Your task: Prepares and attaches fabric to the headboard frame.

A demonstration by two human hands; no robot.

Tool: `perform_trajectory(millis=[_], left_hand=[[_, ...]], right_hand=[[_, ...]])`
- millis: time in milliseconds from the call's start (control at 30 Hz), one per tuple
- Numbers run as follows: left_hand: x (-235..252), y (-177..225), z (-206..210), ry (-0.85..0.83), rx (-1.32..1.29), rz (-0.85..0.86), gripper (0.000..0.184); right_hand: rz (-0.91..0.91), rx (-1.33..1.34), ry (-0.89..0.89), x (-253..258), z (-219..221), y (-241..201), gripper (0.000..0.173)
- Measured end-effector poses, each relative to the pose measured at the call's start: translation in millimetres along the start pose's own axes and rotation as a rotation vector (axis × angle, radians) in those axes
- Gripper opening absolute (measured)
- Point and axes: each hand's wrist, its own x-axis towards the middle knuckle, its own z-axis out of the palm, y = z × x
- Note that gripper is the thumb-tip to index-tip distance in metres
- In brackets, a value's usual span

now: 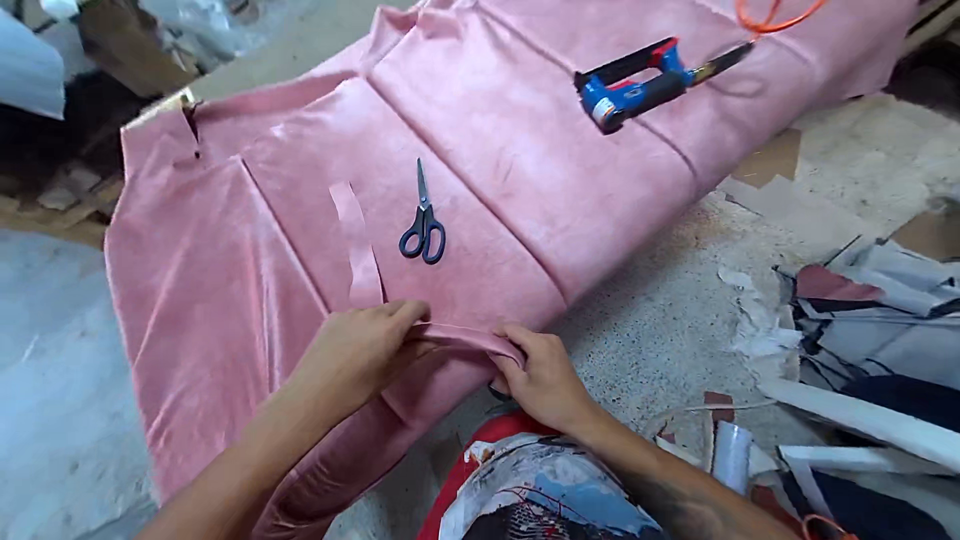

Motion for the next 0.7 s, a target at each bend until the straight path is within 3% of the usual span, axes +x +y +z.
perform_trajectory(millis=[133, 200, 367, 400, 500, 567, 633, 700], left_hand=[[-50.4, -3.1, -24.9, -0.023, 0.071, -0.08, 0.027], [-83.6, 1.2, -32.4, -0.045, -0.002, -0.074, 0.03], [-174.9, 39.9, -46.0, -0.09, -0.434, -0.094, 0.039], [-188.8, 51.3, -45.0, -0.063, -0.528, -0.122, 0.037], [-223.9, 87.6, -43.2, -0.001, -0.92, -0.194, 0.029], [-240.5, 99.7, -44.0, -0.041, -1.109, -0.21, 0.026], [-253.9, 100.4, -43.7, -0.085, -1.209, -0.197, 0.028], [-263.3, 92.7, -43.0, -0.103, -1.271, -0.195, 0.026]], right_hand=[[0.088, -0.174, -0.072, -31.6, -27.5, 19.6, 0.017], [-0.005, -0.251, -0.038, -46.3, -35.9, 23.1, 0.014], [-0.372, -0.366, 0.04, -64.3, -45.1, 25.0, 0.032], [-0.386, -0.32, -0.044, -68.9, -45.3, 26.4, 0.04], [-0.256, 0.058, -0.522, -97.7, -36.6, 22.7, 0.062], [-0.16, 0.443, -0.816, -119.9, -22.5, 23.6, 0.061], [-0.057, 0.817, -0.921, -144.9, -1.6, 25.7, 0.058], [-0.073, 0.914, -0.882, -164.5, 11.4, 29.2, 0.038]])
